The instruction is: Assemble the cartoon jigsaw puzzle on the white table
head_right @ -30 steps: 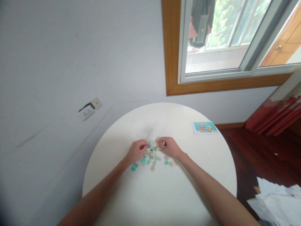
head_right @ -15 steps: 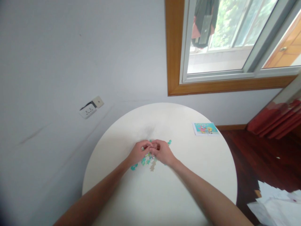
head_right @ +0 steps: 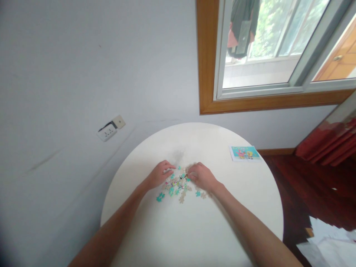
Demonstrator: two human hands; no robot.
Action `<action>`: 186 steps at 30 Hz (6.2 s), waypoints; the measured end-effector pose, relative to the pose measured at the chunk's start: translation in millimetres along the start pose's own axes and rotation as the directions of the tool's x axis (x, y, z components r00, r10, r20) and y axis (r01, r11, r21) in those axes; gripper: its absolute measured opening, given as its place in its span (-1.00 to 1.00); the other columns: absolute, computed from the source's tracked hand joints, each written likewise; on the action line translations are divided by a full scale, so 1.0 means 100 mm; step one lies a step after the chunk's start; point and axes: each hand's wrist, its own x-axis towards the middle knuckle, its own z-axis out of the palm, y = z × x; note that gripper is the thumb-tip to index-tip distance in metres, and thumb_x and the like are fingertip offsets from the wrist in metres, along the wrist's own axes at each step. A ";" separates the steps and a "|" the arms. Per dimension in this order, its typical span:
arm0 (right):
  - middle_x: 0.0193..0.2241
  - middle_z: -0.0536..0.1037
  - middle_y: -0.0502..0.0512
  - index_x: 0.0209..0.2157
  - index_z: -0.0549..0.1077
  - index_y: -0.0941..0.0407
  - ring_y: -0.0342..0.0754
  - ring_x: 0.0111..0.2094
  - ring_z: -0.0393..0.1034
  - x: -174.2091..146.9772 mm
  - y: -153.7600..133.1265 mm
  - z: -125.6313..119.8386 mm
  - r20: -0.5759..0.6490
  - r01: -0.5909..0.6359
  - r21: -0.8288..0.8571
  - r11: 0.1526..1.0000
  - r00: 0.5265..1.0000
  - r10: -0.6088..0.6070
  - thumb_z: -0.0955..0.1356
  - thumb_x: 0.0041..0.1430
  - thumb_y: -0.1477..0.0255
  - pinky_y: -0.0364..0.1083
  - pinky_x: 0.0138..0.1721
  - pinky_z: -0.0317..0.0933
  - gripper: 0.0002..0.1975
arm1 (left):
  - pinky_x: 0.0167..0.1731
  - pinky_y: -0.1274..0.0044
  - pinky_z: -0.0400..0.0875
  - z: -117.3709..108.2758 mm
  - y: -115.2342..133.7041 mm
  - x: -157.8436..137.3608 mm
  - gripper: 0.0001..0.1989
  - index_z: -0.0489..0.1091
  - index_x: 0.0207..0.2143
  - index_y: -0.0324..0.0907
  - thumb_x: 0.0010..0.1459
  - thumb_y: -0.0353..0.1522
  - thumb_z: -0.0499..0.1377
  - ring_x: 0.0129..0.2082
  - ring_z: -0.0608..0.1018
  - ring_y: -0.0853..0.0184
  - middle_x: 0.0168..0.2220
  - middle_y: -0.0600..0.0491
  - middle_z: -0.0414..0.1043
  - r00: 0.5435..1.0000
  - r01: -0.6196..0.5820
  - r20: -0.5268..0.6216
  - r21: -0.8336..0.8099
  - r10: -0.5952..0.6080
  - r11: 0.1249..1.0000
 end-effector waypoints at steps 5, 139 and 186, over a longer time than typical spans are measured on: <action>0.33 0.10 0.37 0.31 0.17 0.10 0.30 0.33 -0.10 -0.03 0.06 0.19 0.029 0.006 -0.255 0.967 1.000 0.002 0.39 0.06 -0.02 0.29 0.23 -0.10 -0.13 | 0.29 0.24 0.03 0.19 0.00 -0.08 -0.14 0.12 0.31 -0.13 0.06 0.00 0.28 0.29 0.16 0.06 0.31 -0.15 0.07 0.978 -0.184 0.124 0.112 0.170 0.976; -0.11 0.52 0.17 -0.10 0.50 0.09 -0.02 -0.03 0.36 -0.33 -0.21 0.62 -0.200 0.217 0.138 0.966 0.962 -0.188 0.20 0.21 0.64 0.01 0.06 0.26 -0.65 | 0.22 0.34 0.26 -0.04 -0.18 -0.30 -0.61 0.44 0.04 -0.16 0.23 -0.40 -0.01 0.14 0.44 0.24 0.11 -0.03 0.45 0.991 -0.123 0.023 -0.180 0.130 0.976; 0.26 0.28 0.31 0.18 0.35 0.13 0.19 0.30 0.07 -0.42 -0.29 0.58 -0.076 0.066 -0.298 0.952 0.993 -0.092 0.23 0.33 0.21 0.21 0.27 -0.03 -0.53 | 0.08 0.29 0.35 0.15 -0.06 -0.45 -0.83 0.56 -0.22 -0.13 0.23 -0.33 0.17 -0.02 0.47 0.20 -0.07 -0.07 0.47 0.982 -0.153 -0.097 0.086 0.162 0.984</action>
